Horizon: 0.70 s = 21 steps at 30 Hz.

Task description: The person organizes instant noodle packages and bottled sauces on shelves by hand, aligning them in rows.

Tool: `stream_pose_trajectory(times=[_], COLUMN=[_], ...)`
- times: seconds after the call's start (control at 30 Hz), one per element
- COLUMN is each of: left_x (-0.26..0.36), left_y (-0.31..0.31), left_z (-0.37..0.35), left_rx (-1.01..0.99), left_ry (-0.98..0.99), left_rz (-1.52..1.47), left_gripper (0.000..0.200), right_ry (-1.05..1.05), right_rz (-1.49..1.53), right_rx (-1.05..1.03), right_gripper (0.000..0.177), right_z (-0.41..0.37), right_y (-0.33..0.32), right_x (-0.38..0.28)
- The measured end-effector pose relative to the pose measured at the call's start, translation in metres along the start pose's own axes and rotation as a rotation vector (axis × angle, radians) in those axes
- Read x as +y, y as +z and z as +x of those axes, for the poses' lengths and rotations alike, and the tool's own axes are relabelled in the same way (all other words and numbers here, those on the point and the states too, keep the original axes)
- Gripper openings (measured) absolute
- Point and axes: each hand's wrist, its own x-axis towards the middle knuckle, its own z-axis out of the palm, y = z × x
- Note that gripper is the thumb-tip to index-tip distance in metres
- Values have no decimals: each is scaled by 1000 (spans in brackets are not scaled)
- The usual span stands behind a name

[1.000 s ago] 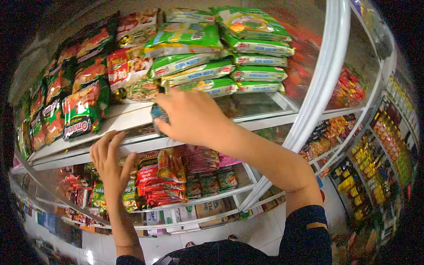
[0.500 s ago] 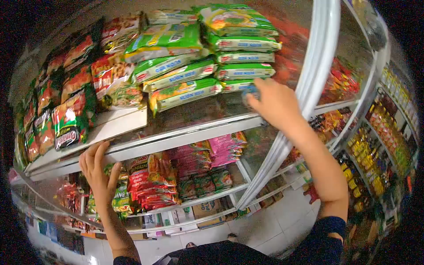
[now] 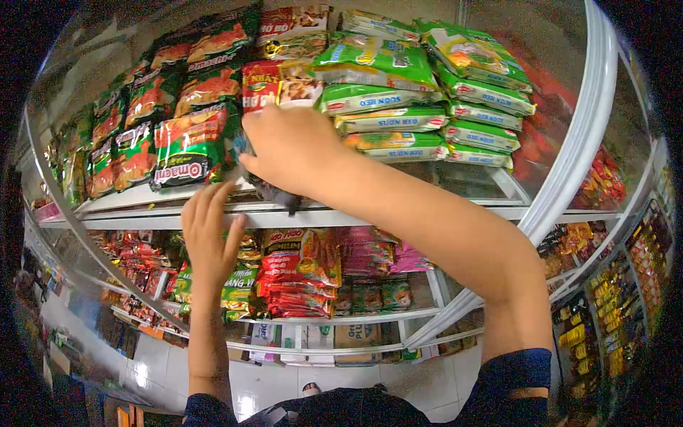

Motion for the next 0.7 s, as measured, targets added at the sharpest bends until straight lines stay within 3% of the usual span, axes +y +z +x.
stream_pose_trajectory(times=[0.07, 0.4, 0.7], left_x=[-3, 1, 4], left_y=[3, -1, -3], left_z=[-3, -4, -4], left_rx=[28, 12, -33], left_ry=[18, -31, -35], left_rz=[-18, -75, -26], left_gripper=[40, 40, 43], right_ry=[93, -35, 59], right_rz=[-24, -74, -42], right_rx=[-183, -70, -138], right_gripper=[33, 27, 28], right_z=[12, 39, 11], right_y=[27, 65, 29], right_x=[-8, 5, -10])
